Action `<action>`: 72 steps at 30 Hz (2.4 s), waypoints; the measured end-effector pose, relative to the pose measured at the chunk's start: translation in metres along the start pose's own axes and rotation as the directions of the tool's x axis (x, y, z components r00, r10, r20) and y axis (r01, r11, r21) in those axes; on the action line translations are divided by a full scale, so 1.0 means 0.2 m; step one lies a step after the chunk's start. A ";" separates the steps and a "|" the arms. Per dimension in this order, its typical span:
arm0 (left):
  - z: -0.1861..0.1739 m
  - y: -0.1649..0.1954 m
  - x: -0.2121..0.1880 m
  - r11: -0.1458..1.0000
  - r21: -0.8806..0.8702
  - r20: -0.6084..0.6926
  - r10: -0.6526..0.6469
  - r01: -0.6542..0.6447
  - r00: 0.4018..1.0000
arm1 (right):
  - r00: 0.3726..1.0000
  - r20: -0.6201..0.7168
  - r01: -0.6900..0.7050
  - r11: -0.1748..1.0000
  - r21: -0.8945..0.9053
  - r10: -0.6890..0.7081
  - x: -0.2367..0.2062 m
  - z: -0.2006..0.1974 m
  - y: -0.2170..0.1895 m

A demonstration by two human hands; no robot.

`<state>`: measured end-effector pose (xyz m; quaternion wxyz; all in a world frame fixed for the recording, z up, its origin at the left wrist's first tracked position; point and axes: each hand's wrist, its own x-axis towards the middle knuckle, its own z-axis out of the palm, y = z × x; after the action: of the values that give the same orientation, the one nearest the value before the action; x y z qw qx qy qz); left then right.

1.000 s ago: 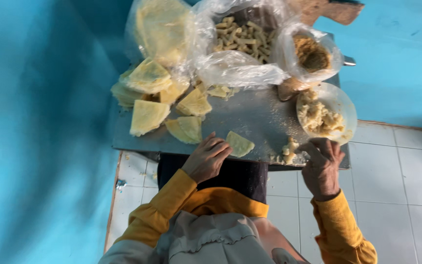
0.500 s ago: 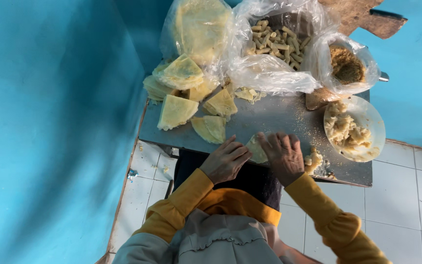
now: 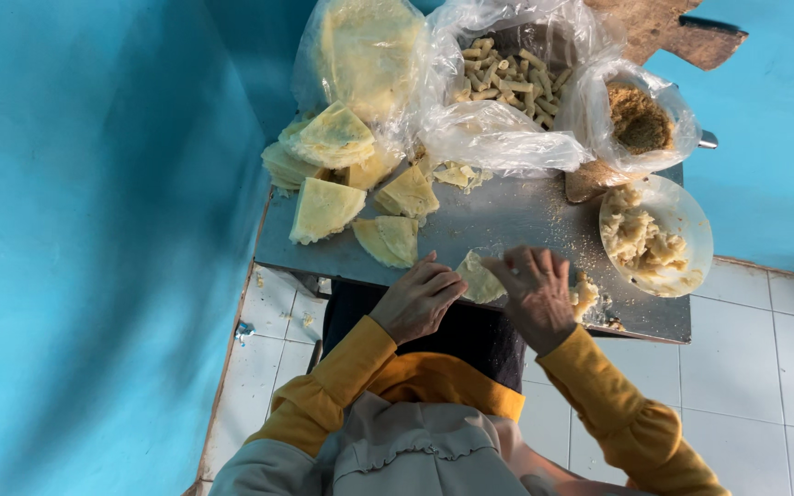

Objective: The person sits at a metal table and assembles filled pastries. They pick up triangular dough wrappers, place a portion of crumbly filling from a plate onto each wrapper, fold and pinch the dough closed by hand, and set the finished pastry onto a growing stack of completed pieces.

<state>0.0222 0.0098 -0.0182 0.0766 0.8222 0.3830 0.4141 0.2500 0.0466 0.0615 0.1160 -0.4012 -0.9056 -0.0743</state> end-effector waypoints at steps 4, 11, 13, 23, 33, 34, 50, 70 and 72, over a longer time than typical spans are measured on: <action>-0.03 0.00 0.01 0.998 0.039 -0.010 0.039 -0.039 0.999 | 0.997 -0.071 0.047 0.988 0.145 -0.037 -0.03 0.03 -0.06; -0.05 0.00 0.01 1.000 -0.010 -0.004 0.015 -0.015 1.000 | 0.974 -0.111 -0.135 0.905 0.405 0.195 0.23 -0.24 0.57; -0.06 0.00 0.02 1.000 -0.001 0.002 0.019 -0.019 1.000 | 0.921 -0.262 -0.190 0.919 0.346 0.289 0.33 -0.34 0.73; -0.06 0.01 0.03 0.999 -0.033 0.008 -0.030 0.030 1.000 | 0.911 -0.153 -0.340 0.907 0.249 0.384 0.80 -0.34 0.77; -0.06 0.02 0.04 1.000 -0.019 -0.008 0.002 -0.002 1.000 | 0.828 -0.023 -0.260 0.421 0.869 0.560 0.67 -0.40 0.98; -0.05 0.03 0.03 1.000 0.007 -0.017 -0.007 0.007 1.000 | 0.844 -0.009 -0.253 0.413 0.875 0.537 0.62 -0.39 0.98; -0.05 0.12 0.02 0.963 0.248 -0.140 -0.069 0.102 0.988 | 0.975 -0.130 0.222 0.871 0.438 -0.183 0.06 0.03 -0.01; 0.06 0.15 0.00 0.971 0.184 -0.154 -0.123 0.151 0.980 | 0.992 -0.008 -0.115 0.922 0.369 0.127 -0.01 0.05 0.03; 0.08 0.17 0.00 0.978 0.136 -0.115 -0.144 0.159 0.983 | 0.995 -0.022 -0.084 0.921 0.379 0.099 0.00 0.02 0.02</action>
<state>0.0530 -0.0108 -0.0136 0.0279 0.7713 0.4770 0.4205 0.2525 0.0514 0.0578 0.2130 -0.4116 -0.8806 0.0987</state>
